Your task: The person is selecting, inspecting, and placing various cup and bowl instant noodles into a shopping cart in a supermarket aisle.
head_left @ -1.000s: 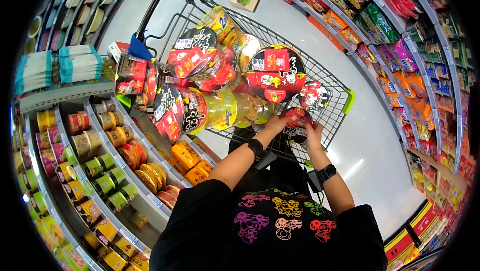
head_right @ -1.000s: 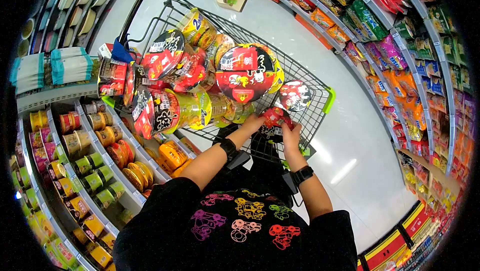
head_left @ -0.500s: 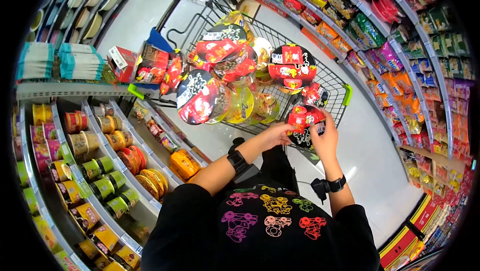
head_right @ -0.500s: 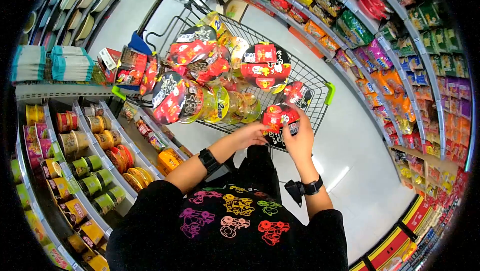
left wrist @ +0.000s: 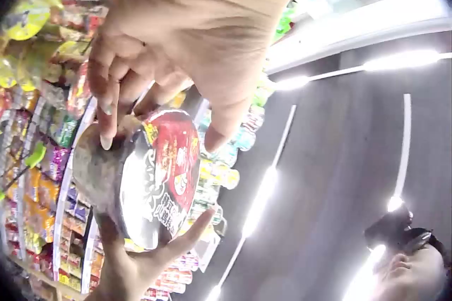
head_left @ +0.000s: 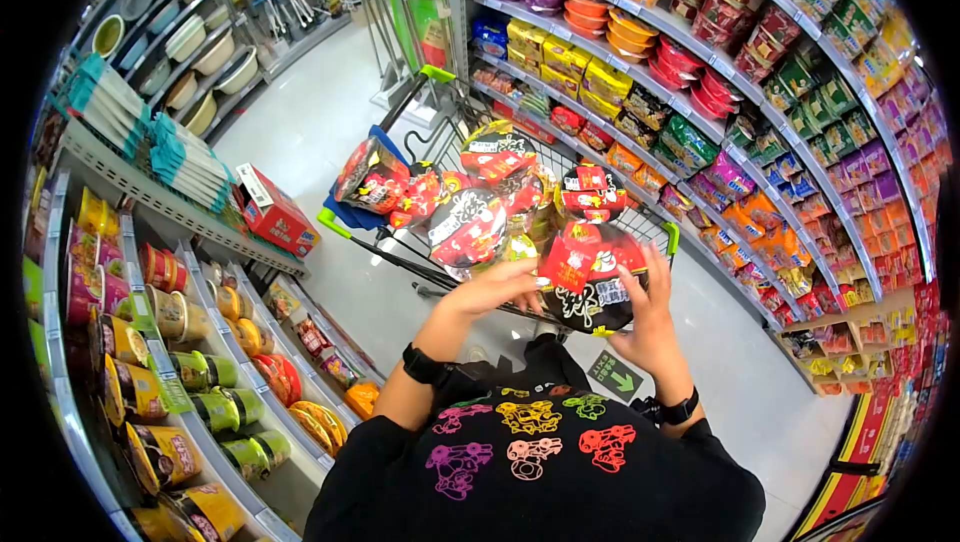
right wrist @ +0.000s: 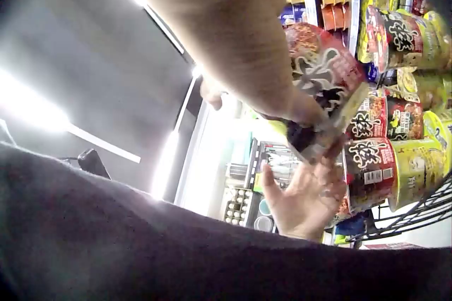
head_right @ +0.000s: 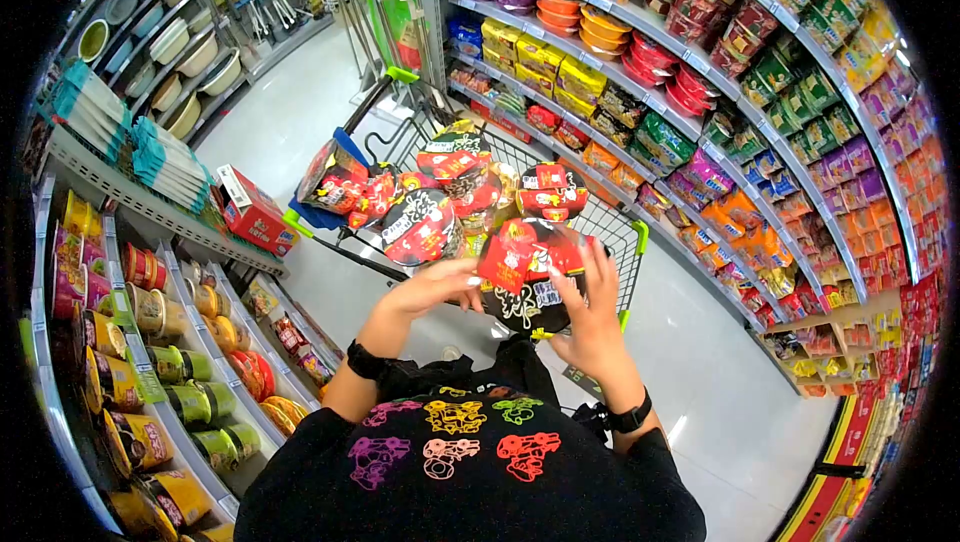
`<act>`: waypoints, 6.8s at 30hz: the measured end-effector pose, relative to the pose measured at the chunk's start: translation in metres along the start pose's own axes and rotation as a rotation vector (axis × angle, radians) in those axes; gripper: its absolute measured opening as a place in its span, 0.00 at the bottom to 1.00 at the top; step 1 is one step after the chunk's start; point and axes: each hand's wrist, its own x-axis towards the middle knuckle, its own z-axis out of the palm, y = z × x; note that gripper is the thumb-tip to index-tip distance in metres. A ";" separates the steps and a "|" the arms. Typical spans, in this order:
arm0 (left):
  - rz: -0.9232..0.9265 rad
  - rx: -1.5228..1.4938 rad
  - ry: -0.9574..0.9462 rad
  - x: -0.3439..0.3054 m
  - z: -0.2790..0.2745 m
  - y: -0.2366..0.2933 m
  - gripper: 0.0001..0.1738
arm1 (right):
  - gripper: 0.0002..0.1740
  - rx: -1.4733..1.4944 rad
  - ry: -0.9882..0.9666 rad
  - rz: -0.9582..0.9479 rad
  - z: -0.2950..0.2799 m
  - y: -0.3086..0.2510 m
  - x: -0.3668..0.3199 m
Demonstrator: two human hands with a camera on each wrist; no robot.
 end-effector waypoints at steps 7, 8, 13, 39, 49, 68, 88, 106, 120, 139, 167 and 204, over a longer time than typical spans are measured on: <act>0.608 0.966 0.250 -0.057 0.007 0.067 0.55 | 0.54 0.286 0.264 0.048 -0.011 -0.036 0.049; 0.530 0.880 0.248 -0.065 0.008 0.075 0.60 | 0.53 0.524 0.233 0.088 -0.011 -0.041 0.057; 0.614 0.951 0.349 -0.079 0.002 0.093 0.56 | 0.39 1.435 0.029 0.397 0.005 -0.040 0.071; 0.657 -0.119 0.480 -0.058 -0.020 0.075 0.40 | 0.33 1.875 -0.535 0.593 0.073 -0.044 0.066; 0.538 -0.184 0.390 -0.062 -0.018 0.068 0.48 | 0.20 1.078 -0.134 0.747 0.068 -0.031 0.064; 0.339 -0.250 0.254 -0.073 -0.008 0.042 0.49 | 0.25 0.897 0.175 0.596 0.093 -0.016 0.065; 0.422 -0.330 0.610 -0.077 -0.034 0.021 0.40 | 0.68 0.383 0.142 0.007 0.109 -0.068 0.115; 0.406 0.602 0.859 -0.030 -0.081 0.087 0.20 | 0.62 0.829 0.289 0.119 0.116 -0.002 0.168; 0.694 0.631 0.532 -0.038 -0.211 0.140 0.17 | 0.55 1.599 0.643 0.412 0.166 -0.049 0.194; -0.013 0.620 0.741 -0.047 -0.429 -0.042 0.09 | 0.25 2.419 0.159 0.558 0.340 -0.165 0.267; 0.668 0.187 0.564 -0.117 -0.398 0.158 0.11 | 0.26 2.092 0.436 0.811 0.337 -0.164 0.271; 0.526 0.217 -0.173 -0.123 -0.309 0.187 0.53 | 0.67 1.167 0.440 0.318 0.229 -0.184 0.294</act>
